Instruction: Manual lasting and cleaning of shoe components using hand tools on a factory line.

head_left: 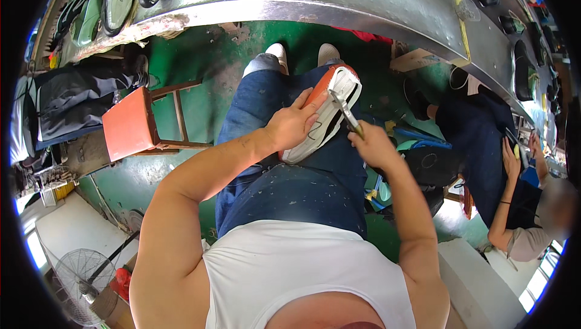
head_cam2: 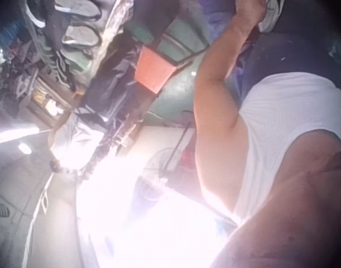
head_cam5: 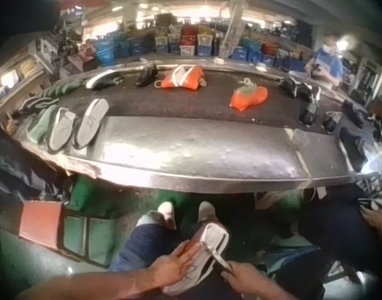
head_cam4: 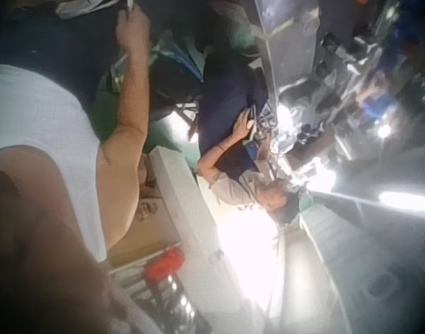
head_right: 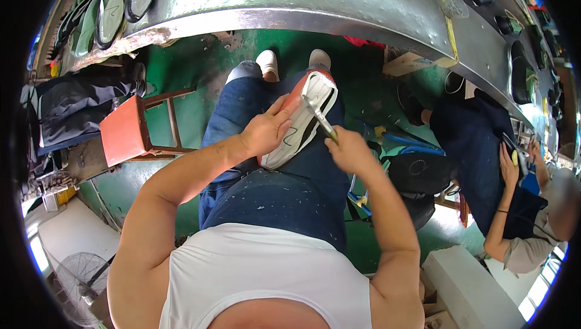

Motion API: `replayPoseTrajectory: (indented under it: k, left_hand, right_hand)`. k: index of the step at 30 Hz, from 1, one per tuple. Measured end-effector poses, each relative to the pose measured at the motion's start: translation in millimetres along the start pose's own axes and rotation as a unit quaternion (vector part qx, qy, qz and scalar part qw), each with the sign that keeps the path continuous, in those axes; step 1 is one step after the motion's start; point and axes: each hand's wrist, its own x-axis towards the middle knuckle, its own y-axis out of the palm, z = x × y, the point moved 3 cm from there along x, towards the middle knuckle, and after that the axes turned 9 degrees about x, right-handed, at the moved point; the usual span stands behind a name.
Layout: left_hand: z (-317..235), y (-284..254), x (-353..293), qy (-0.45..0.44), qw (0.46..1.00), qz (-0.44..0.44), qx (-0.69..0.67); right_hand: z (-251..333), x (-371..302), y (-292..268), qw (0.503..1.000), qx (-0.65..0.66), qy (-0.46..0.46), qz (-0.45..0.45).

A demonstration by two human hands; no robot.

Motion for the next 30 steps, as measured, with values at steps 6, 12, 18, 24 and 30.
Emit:
replayPoseTrajectory:
  k: [6, 12, 18, 24, 30]
  left_hand:
    - [-13, -16, 10, -0.034, 0.995, 0.079, 0.042]
    - [-30, -41, 6, -0.038, 0.973, 0.192, 0.12]
    - [20, 38, -36, -0.102, 0.973, -0.025, -0.206]
    - [7, 13, -44, -0.174, 0.918, 0.034, -0.355]
    - [5, -13, -49, -0.136, 0.958, 0.134, -0.215]
  right_hand:
    - [47, 9, -30, 0.975, 0.019, -0.145, -0.168]
    - [33, 28, -18, 0.991, -0.105, -0.065, -0.059]
    - [34, 13, 0, 0.989, -0.074, -0.112, -0.063]
    - [35, -12, 28, 0.993, -0.058, -0.105, -0.025]
    - [-11, -31, 43, 0.993, 0.087, -0.065, -0.05]
